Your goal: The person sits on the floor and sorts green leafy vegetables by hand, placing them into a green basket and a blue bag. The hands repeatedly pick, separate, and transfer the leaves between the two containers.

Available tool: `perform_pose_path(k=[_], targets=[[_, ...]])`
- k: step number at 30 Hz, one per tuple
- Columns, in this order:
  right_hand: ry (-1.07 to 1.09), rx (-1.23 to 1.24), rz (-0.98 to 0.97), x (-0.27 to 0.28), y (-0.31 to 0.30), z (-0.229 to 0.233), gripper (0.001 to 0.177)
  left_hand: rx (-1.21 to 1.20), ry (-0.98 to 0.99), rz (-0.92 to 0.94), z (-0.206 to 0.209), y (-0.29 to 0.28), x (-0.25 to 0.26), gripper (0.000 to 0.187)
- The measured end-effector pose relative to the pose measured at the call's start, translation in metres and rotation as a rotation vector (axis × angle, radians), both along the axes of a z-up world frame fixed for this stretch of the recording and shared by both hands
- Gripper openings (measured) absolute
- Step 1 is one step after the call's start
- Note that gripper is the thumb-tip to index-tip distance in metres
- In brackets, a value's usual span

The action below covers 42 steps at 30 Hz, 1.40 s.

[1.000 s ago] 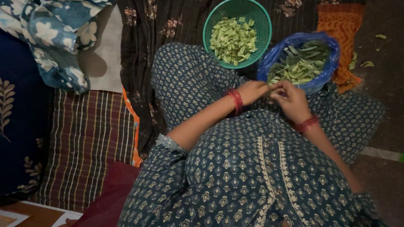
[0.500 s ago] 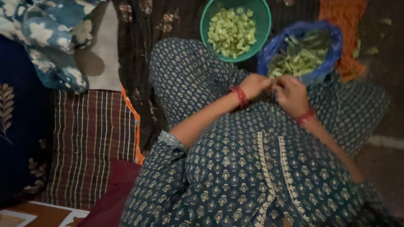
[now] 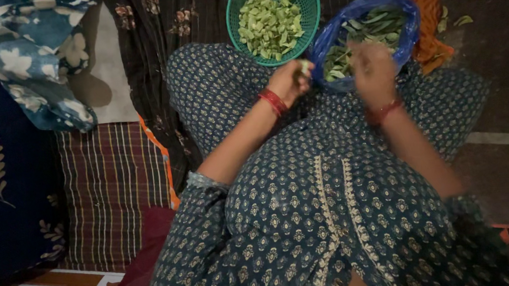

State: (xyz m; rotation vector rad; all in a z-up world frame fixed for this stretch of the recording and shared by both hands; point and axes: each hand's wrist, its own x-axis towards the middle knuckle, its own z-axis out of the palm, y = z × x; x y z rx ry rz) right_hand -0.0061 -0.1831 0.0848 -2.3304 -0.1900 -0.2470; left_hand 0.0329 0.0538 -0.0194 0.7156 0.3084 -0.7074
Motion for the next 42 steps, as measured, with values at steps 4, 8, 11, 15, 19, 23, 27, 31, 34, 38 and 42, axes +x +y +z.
perform_pose_path(k=[4,8,11,15,19,23,27,31,34,38,42], targets=[[-0.173,-0.474,-0.034,0.074,-0.065,-0.059,0.028,0.603,-0.346,0.177,-0.008,0.021,0.037,0.029],[-0.04,-0.796,0.133,0.125,-0.095,-0.107,0.015,0.756,-0.454,0.236,-0.01,0.047,0.078,0.029],[-0.039,-0.941,0.161,0.134,-0.097,-0.124,0.017,0.74,-0.627,0.288,-0.017,0.062,0.103,0.043],[-0.128,-0.961,0.076,0.116,-0.088,-0.121,0.018,0.668,-0.699,0.238,-0.026,0.069,0.115,0.056],[-0.218,-0.818,0.106,0.101,-0.095,-0.089,0.008,0.648,-0.751,0.205,-0.027,0.071,0.11,0.061],[-0.283,-0.751,0.125,0.084,-0.093,-0.055,0.014,0.751,-0.763,0.171,-0.013,0.066,0.103,0.058],[-0.285,-0.623,0.059,0.063,-0.08,-0.039,0.031,0.698,-0.71,0.207,-0.001,0.047,0.084,0.045],[-0.192,-0.372,0.011,0.046,-0.066,-0.026,0.03,0.689,-0.673,0.236,0.018,0.018,0.058,0.033],[-0.254,-0.155,-0.01,0.036,-0.051,-0.01,0.018,0.715,-0.903,0.268,0.041,-0.009,0.027,0.029],[-0.142,0.089,-0.031,0.018,-0.022,0.016,0.012,0.855,-0.997,0.024,0.078,-0.026,-0.002,0.02],[0.036,0.322,0.048,-0.008,0.005,0.038,0.011,0.8,-0.965,-0.133,0.104,-0.034,-0.013,0.028]])
